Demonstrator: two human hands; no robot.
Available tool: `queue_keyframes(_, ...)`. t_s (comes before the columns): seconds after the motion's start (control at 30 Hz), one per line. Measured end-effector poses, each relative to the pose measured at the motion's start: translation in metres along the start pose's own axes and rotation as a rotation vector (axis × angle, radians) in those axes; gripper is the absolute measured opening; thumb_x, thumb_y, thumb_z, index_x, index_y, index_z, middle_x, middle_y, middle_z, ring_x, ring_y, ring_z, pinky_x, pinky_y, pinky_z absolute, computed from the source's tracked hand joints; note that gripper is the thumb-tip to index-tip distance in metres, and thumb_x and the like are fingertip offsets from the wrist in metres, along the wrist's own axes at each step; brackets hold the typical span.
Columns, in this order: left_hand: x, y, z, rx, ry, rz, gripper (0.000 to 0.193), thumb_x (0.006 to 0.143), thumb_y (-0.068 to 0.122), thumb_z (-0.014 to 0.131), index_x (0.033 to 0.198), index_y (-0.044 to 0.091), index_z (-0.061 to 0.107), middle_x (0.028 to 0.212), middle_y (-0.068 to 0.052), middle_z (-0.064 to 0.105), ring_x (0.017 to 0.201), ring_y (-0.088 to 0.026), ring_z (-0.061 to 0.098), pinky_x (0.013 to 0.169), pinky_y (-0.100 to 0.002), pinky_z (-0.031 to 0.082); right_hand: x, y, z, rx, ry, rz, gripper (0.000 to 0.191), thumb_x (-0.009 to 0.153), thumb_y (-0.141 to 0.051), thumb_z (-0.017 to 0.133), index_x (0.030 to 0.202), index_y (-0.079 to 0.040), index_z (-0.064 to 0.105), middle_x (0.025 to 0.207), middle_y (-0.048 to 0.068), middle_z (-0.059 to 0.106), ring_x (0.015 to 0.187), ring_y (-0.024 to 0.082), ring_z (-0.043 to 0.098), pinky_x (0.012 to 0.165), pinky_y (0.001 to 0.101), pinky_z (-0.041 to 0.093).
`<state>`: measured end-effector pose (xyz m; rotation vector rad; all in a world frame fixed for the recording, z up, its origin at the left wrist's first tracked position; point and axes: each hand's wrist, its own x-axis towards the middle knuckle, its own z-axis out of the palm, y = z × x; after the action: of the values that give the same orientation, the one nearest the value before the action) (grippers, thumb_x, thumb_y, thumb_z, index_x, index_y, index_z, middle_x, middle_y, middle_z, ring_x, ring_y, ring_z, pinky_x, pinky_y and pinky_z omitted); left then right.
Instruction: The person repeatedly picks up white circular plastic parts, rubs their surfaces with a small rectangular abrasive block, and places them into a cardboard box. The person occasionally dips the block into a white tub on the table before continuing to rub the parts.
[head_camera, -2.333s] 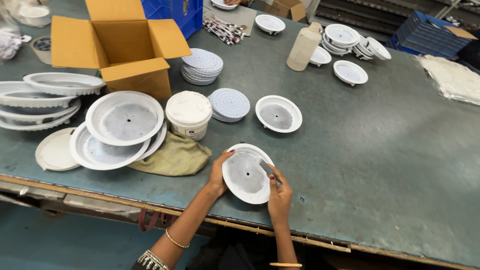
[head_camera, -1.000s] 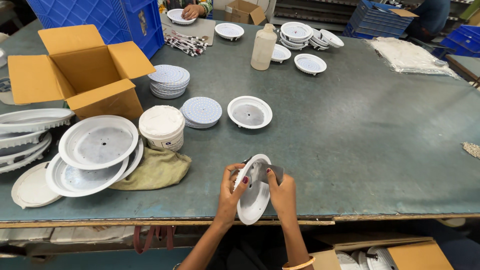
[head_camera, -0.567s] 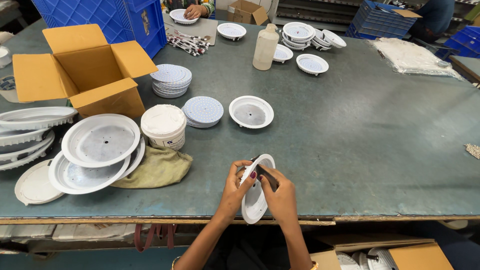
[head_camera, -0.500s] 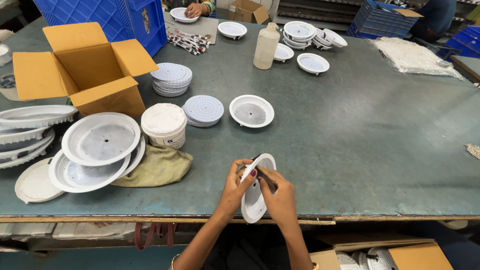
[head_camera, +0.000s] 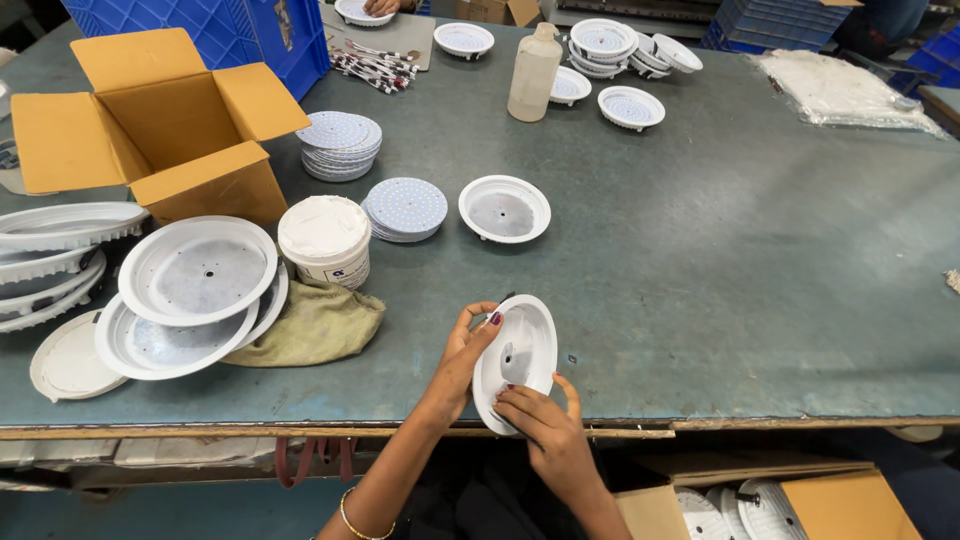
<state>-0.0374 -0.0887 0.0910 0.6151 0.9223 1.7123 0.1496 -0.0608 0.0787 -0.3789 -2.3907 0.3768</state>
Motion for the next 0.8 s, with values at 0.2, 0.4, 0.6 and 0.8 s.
queue_keyframes(0.2,-0.003,0.004,0.008,-0.004,0.019,-0.035,0.049,0.091,0.036,0.066,0.129,0.013,0.046,0.111,-0.008,0.068,0.095,-0.013,0.067,0.077,-0.031,0.057,-0.007,0.033,-0.002,0.076,0.104,0.234,0.047,0.078,0.01,0.055,0.114,-0.011,0.077,0.118,0.007,0.077,0.118,0.024,0.068,0.113,0.0482,0.034)
queue_keyframes(0.4,-0.005,-0.004,0.017,0.046,0.021,0.083,0.05,0.093,0.032,0.068,0.131,0.01,0.047,0.112,-0.009,0.068,0.095,-0.013,0.066,0.079,-0.028,0.056,0.013,0.032,0.006,0.19,0.203,0.45,0.034,0.087,0.005,0.059,0.116,-0.005,0.074,0.112,0.016,0.075,0.099,0.033,0.073,0.088,0.0373,0.055)
queue_keyframes(0.6,-0.016,-0.017,0.025,0.043,0.084,0.209,0.044,0.094,0.021,0.066,0.131,0.008,0.047,0.115,-0.012,0.067,0.101,-0.015,0.064,0.087,-0.029,0.052,0.004,-0.002,0.007,0.233,0.125,0.672,0.036,0.085,0.004,0.059,0.118,-0.003,0.072,0.11,0.02,0.074,0.098,0.036,0.073,0.085,0.0383,0.056)
queue_keyframes(0.8,-0.038,-0.03,0.04,0.119,0.116,0.401,0.039,0.094,0.015,0.063,0.129,0.005,0.047,0.147,-0.011,0.055,0.118,-0.018,0.062,0.099,-0.032,0.051,-0.002,-0.033,-0.005,0.309,0.002,0.79,0.029,0.085,-0.005,0.066,0.112,0.001,0.072,0.103,0.02,0.077,0.096,0.036,0.074,0.084,0.0381,0.056)
